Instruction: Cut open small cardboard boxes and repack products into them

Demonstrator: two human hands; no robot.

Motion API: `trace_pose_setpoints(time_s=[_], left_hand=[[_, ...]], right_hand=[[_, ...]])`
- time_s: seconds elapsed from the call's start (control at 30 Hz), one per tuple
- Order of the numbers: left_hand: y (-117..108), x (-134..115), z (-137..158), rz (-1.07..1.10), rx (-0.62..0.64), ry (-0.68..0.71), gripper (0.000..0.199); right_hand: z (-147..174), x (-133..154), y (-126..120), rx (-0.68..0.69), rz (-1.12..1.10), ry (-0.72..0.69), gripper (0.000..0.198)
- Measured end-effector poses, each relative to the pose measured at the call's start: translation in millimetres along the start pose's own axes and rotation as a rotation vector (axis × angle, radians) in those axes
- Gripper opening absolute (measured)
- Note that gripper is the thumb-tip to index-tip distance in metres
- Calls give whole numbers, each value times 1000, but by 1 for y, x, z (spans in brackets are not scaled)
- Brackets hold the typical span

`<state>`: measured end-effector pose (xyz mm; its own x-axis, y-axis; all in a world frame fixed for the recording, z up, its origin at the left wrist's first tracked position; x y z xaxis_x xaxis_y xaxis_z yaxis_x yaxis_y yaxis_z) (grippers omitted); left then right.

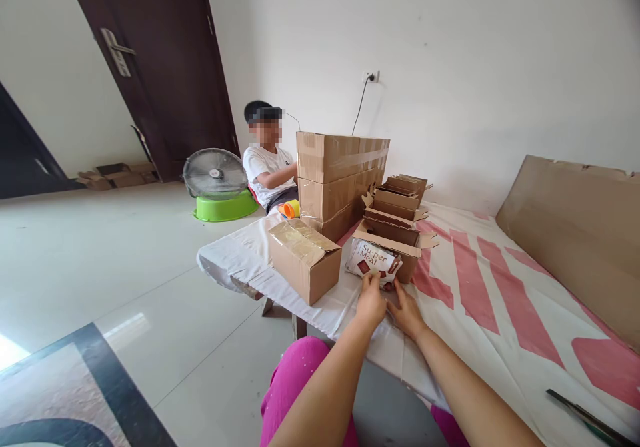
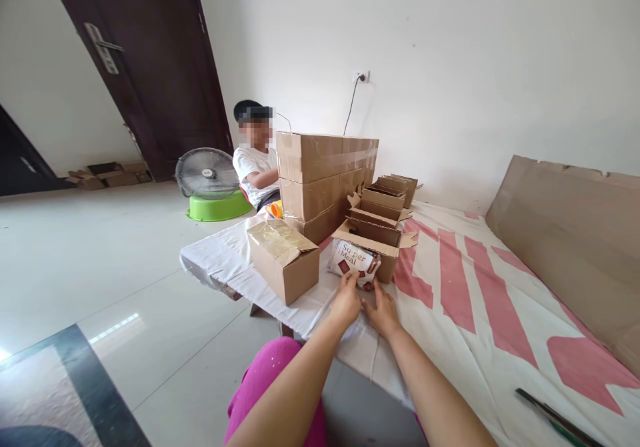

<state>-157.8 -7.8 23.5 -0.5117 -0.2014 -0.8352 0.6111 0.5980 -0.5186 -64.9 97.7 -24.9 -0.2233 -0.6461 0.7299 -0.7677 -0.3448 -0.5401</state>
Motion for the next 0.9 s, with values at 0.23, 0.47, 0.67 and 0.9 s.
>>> trace_pose_setpoints(time_s=[0.23,0.47,0.67,0.9], left_hand=[[-6,10,-4,-18,-20,47,72],[-37,-21,25,-12,-129,219,46],[-134,-63,71,116,-570,634,20],[-296,47,6,-20,-911,-233,49]], right_hand=[[8,-5,-18,-187,-62,104,50],[13,6,-24,-170,-67,133,34],[13,12,-21,-132,-48,149,19],[12,13,-16,-56,-66,164,15]])
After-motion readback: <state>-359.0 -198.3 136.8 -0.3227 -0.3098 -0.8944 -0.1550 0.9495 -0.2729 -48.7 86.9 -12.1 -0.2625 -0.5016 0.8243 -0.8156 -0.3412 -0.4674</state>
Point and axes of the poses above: each hand's wrist, its own z-axis away from the middle knuckle, its own y-axis out of the palm, x = y × z, the point moved 7 cm from there along -z, towards the middle knuckle, and after that the axes turned 1 degree about -x, right-handed, at the moved point
